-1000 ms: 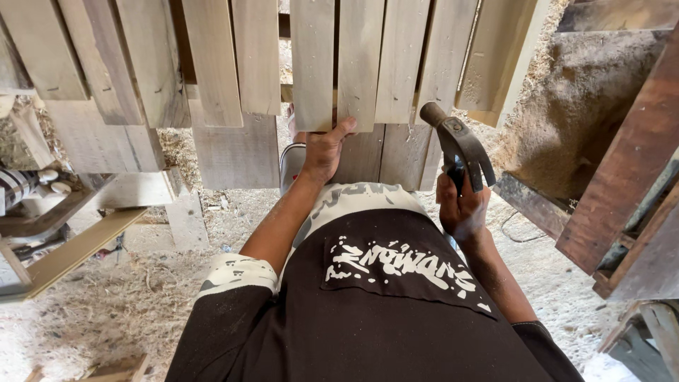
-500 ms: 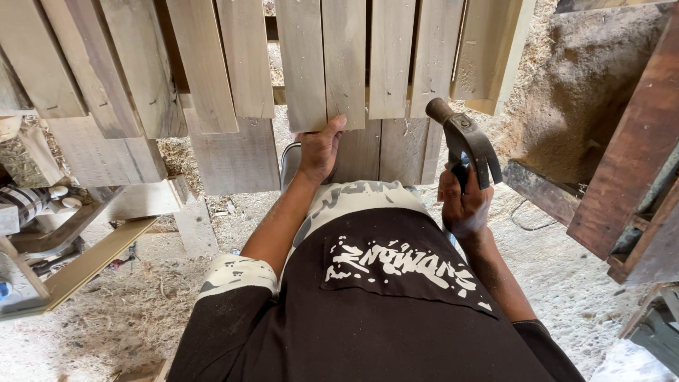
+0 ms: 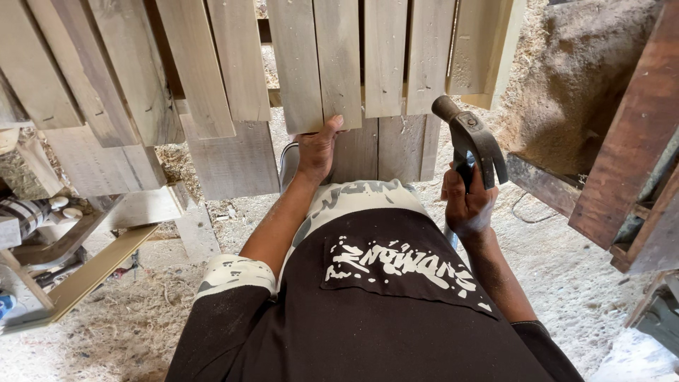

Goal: The person uses a hammer to drive nails into a wooden pallet structure. They repeatedly pick up nails from a nearby container and hammer them into the wood slats.

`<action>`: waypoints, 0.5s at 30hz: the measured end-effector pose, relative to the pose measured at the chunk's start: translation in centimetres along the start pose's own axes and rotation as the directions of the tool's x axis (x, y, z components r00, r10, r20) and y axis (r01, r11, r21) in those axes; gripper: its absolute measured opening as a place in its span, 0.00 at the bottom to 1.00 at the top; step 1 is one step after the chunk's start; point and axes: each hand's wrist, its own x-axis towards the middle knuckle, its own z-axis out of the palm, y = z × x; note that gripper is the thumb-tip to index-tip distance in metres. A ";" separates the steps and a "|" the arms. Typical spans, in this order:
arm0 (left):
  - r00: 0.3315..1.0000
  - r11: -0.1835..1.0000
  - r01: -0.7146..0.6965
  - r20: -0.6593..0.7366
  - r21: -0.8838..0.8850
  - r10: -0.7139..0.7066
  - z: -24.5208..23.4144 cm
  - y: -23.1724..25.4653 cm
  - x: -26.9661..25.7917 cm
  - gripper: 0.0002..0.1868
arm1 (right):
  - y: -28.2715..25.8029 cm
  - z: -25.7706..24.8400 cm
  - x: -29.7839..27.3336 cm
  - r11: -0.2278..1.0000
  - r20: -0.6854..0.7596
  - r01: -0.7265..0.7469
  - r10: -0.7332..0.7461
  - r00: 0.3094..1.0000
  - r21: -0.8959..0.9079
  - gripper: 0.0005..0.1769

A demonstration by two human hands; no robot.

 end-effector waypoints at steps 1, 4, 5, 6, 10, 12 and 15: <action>1.000 1.000 0.009 0.008 -0.016 -0.009 0.0 0.0 0.0 0.17 | -0.1 -0.1 -0.1 1.000 -0.006 -0.007 0.007 1.000 0.006 0.12; 0.999 0.999 0.025 0.031 -0.037 -0.024 -0.4 0.0 -0.1 0.16 | -0.2 -0.4 -0.4 1.000 -0.016 -0.025 0.026 1.000 0.009 0.11; 0.999 0.999 0.027 0.038 -0.039 -0.026 -0.6 0.0 -0.1 0.16 | -0.2 -0.4 -0.5 1.000 -0.017 -0.031 0.031 0.999 0.007 0.11; 0.999 0.999 0.030 0.045 -0.040 -0.028 -0.7 -0.1 0.0 0.16 | -0.3 -0.4 -0.5 0.999 -0.025 -0.037 0.037 0.999 0.017 0.11; 0.998 0.999 0.025 0.066 -0.024 -0.023 -1.3 -0.5 0.1 0.15 | -0.5 -0.3 -0.7 0.997 -0.032 -0.057 0.058 0.998 0.044 0.12; 0.996 0.999 0.038 0.076 -0.017 -0.037 -1.4 -0.5 0.2 0.14 | -0.7 -0.3 -0.6 0.997 -0.033 -0.063 0.064 0.997 0.041 0.12; 0.995 0.998 0.059 0.087 -0.009 -0.058 -1.4 -0.2 0.1 0.14 | -0.9 -0.1 -0.4 0.998 -0.026 -0.055 0.056 0.998 0.039 0.12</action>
